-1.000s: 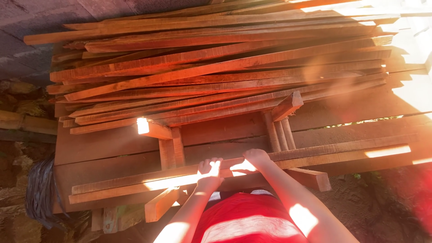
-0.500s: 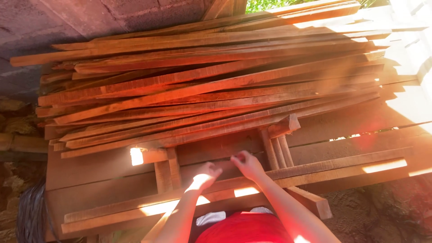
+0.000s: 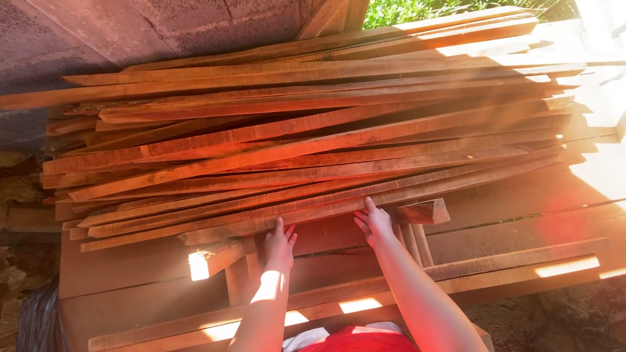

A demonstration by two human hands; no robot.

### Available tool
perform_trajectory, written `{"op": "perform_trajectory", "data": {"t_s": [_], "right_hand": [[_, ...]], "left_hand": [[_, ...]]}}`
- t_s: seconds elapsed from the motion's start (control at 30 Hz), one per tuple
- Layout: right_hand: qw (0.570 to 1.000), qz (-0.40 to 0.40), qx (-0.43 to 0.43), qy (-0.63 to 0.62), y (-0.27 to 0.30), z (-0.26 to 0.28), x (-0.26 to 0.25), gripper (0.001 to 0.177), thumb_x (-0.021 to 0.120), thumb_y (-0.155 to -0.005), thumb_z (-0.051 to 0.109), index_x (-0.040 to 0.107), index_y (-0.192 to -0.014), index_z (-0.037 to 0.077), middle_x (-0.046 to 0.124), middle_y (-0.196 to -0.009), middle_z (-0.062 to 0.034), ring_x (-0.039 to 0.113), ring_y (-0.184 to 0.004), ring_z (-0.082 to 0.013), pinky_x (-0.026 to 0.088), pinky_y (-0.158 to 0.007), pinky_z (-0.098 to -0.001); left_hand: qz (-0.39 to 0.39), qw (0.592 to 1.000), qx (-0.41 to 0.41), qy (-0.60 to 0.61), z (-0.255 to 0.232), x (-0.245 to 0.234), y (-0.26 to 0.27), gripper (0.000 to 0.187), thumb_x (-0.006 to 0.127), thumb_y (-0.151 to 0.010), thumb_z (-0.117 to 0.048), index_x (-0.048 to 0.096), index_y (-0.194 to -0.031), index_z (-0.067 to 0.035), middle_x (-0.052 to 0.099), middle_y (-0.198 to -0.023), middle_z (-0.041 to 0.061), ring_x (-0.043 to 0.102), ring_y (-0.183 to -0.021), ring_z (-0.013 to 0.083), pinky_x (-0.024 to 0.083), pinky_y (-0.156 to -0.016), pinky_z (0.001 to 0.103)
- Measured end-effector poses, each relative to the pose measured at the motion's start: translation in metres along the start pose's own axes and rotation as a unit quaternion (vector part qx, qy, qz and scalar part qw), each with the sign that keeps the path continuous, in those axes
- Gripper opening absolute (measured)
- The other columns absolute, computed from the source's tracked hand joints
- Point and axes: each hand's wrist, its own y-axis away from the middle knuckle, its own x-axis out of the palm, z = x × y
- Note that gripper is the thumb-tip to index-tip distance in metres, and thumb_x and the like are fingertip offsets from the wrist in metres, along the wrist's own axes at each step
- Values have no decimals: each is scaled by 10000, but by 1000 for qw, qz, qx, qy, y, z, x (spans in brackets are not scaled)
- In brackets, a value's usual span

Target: Sorting and organizing thin wooden slats in a workshop area.

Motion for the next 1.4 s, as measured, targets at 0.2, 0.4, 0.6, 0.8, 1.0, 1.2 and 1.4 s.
{"op": "perform_trajectory", "data": {"t_s": [0.2,0.4,0.6,0.8,1.0,1.2,1.4], "right_hand": [[996,71,-37,-37,71,34,26,447,645,-992,327,515,-1263,-3,609,-1235,-155,654,-1143,-334,546,-988,-501],[981,150,-81,-89,194,81,51,308,648,-1000,304,593,-1150,40,676,-1066,-78,679,-1028,-238,562,-963,-455],[950,263,-134,-100,278,68,33,229,652,-1003,232,595,-1132,52,707,-1031,-60,697,-945,-205,580,-933,-481],[955,271,-115,-22,295,21,-15,262,641,-987,220,612,-1159,24,713,-1077,-89,704,-1000,-214,579,-913,-508],[982,181,-41,42,242,-24,-32,352,631,-942,251,576,-1229,55,700,-1169,-81,692,-1109,-245,570,-929,-507],[987,154,-14,52,148,-64,-17,423,640,-963,262,515,-1279,10,618,-1271,-135,662,-1210,-315,580,-972,-508],[992,110,54,34,130,-67,3,498,661,-995,248,394,-1324,-15,610,-1316,-147,677,-1238,-365,596,-983,-505]], "left_hand": [[39,994,91,44,-57,17,76,523,634,-953,-342,497,-1376,-66,606,-1274,88,643,-1119,241,518,-944,409],[137,954,192,183,-82,-2,139,404,675,-1057,-289,555,-1309,3,562,-1197,100,622,-1114,268,572,-1070,489],[213,913,253,239,-83,6,261,324,531,-1072,-306,581,-1317,-99,650,-1254,58,610,-1151,207,498,-1021,440],[198,934,240,176,-17,-29,271,297,506,-1040,-264,571,-1253,-68,657,-1228,107,647,-1124,212,545,-982,435],[109,989,89,38,67,-76,157,442,666,-1037,-217,532,-1258,142,598,-1176,178,622,-1118,318,592,-1043,463],[36,998,-45,33,75,-54,70,658,608,-1003,-436,319,-1451,-49,594,-1376,219,624,-1246,302,518,-1061,371],[61,995,-28,78,70,-65,6,665,602,-1000,-383,442,-1435,94,521,-1400,240,604,-1220,336,538,-1049,447]]}}
